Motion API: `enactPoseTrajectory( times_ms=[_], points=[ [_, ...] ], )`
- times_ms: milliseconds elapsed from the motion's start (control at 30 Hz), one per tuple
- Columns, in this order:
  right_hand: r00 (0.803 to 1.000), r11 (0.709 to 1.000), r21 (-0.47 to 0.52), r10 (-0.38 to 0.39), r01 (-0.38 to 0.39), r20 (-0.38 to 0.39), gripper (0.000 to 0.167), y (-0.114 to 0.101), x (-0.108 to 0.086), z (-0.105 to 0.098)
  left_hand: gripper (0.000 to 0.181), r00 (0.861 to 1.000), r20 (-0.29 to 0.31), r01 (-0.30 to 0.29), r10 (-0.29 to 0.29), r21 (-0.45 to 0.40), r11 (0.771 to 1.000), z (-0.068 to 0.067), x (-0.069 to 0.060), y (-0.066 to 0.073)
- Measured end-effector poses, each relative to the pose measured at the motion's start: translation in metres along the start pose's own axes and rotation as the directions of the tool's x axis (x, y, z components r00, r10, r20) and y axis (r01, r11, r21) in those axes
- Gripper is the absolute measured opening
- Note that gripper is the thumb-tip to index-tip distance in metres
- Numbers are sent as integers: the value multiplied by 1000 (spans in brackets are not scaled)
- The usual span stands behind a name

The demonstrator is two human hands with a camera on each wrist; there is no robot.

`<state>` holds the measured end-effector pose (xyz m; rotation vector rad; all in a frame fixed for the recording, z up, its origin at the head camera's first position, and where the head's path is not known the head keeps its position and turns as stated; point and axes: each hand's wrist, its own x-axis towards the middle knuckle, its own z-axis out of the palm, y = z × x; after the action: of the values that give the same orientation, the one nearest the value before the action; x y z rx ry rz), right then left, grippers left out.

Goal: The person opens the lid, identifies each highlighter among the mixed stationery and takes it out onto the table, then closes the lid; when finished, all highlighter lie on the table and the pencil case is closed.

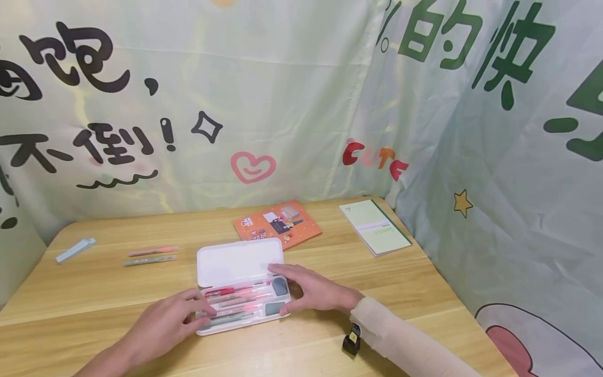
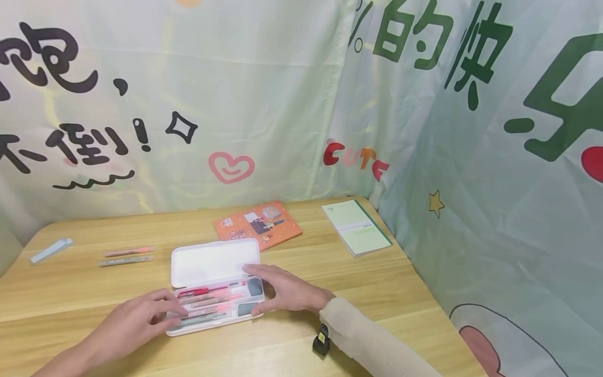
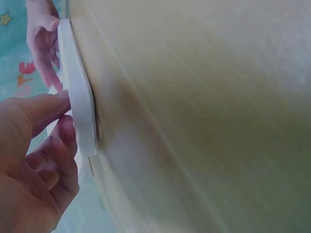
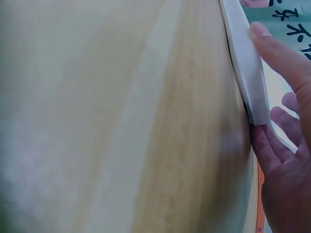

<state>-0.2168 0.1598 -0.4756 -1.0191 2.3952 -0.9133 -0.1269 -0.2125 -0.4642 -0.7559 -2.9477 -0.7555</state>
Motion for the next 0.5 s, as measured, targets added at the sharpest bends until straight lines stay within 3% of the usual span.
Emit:
enactPoseTrajectory(
  times_ms=[233, 500],
  points=[
    [1000, 1000, -3, 0, 0, -3, 99, 1, 0, 0, 17, 1000, -3, -27, 28, 199, 980, 4, 3, 10],
    [1000, 1000, 1, -14, 14, -8, 100, -1, -1, 0, 20, 997, 50, -75, 65, 220, 973, -3, 6, 14]
  ],
)
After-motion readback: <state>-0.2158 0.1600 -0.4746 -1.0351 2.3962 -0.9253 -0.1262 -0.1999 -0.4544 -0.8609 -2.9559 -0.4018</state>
